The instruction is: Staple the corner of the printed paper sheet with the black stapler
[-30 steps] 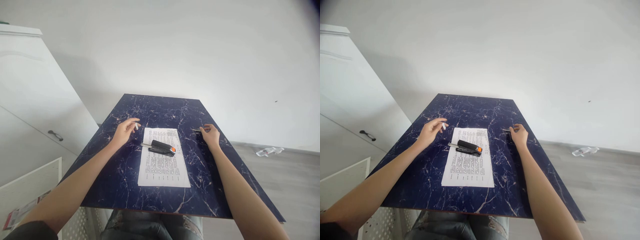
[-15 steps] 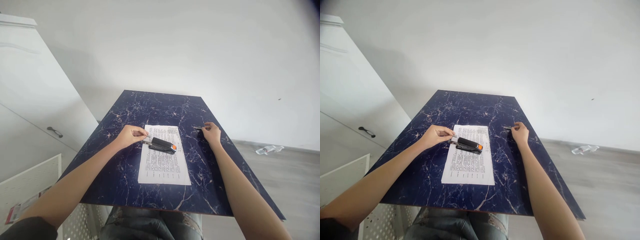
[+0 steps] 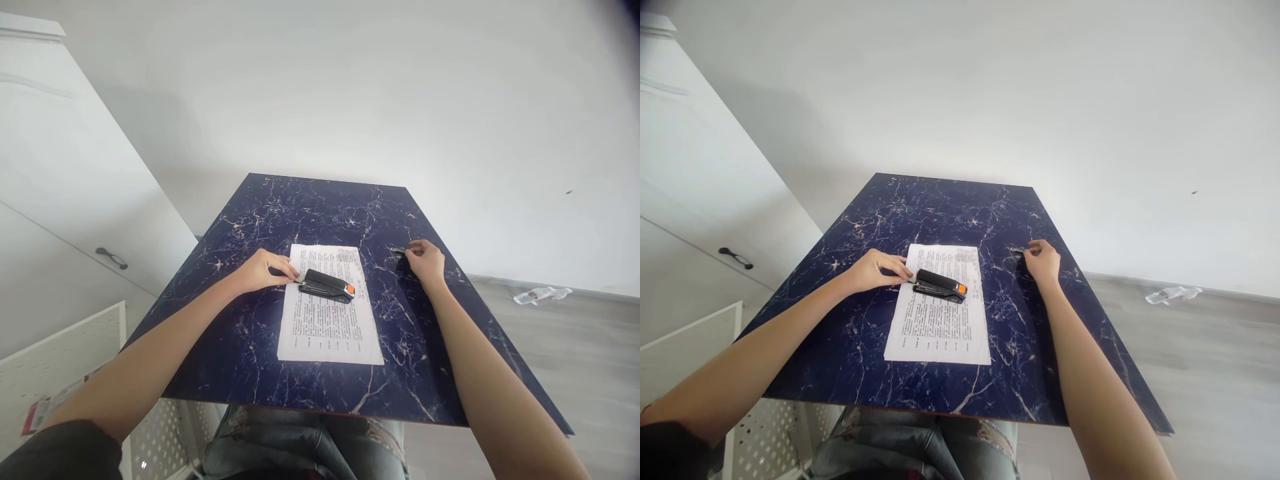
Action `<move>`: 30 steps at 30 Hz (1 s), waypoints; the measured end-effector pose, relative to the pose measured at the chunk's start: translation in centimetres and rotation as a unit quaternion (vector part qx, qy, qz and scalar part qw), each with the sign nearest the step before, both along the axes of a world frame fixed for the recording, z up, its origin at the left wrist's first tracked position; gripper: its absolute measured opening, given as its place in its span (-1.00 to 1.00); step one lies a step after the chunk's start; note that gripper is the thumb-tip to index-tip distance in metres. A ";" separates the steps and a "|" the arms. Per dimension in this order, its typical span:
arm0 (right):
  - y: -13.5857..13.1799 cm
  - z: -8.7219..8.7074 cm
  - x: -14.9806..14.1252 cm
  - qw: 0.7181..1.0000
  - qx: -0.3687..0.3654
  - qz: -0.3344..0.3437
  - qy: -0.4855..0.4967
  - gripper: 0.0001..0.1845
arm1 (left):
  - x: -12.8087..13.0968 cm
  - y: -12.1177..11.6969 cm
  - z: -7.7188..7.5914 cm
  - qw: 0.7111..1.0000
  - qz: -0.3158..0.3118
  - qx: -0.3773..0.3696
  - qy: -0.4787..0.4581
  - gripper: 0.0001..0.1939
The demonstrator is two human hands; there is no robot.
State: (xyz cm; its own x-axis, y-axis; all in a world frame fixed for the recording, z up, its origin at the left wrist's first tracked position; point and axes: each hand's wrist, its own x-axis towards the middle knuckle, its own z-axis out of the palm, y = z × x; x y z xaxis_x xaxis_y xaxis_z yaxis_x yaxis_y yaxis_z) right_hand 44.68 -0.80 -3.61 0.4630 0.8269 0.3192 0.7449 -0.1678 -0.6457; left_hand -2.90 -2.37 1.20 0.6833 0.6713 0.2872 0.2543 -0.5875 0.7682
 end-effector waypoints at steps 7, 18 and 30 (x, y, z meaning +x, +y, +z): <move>0.0 0.0 0.0 1.000 -0.004 -0.001 0.002 -0.58 | 0.0 0.0 -0.1 1.000 -0.018 -0.001 -0.007 -0.89; 0.1 0.0 0.0 1.000 0.002 0.006 0.005 -0.62 | 0.1 0.1 -0.3 0.999 -0.025 0.011 -0.017 -0.90; -0.1 0.0 -0.1 1.000 0.000 0.008 -0.009 -0.66 | 0.3 -0.2 0.0 1.000 -0.016 0.001 0.023 -0.91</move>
State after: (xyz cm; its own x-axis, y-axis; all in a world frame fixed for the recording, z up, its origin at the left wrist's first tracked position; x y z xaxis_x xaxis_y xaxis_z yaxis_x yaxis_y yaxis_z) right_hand 44.60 -0.88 -3.64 0.4432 0.8346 0.3273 0.7595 -0.1557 -0.6316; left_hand -2.61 -2.56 1.16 0.7166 0.6489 0.2559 0.2713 -0.5972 0.7548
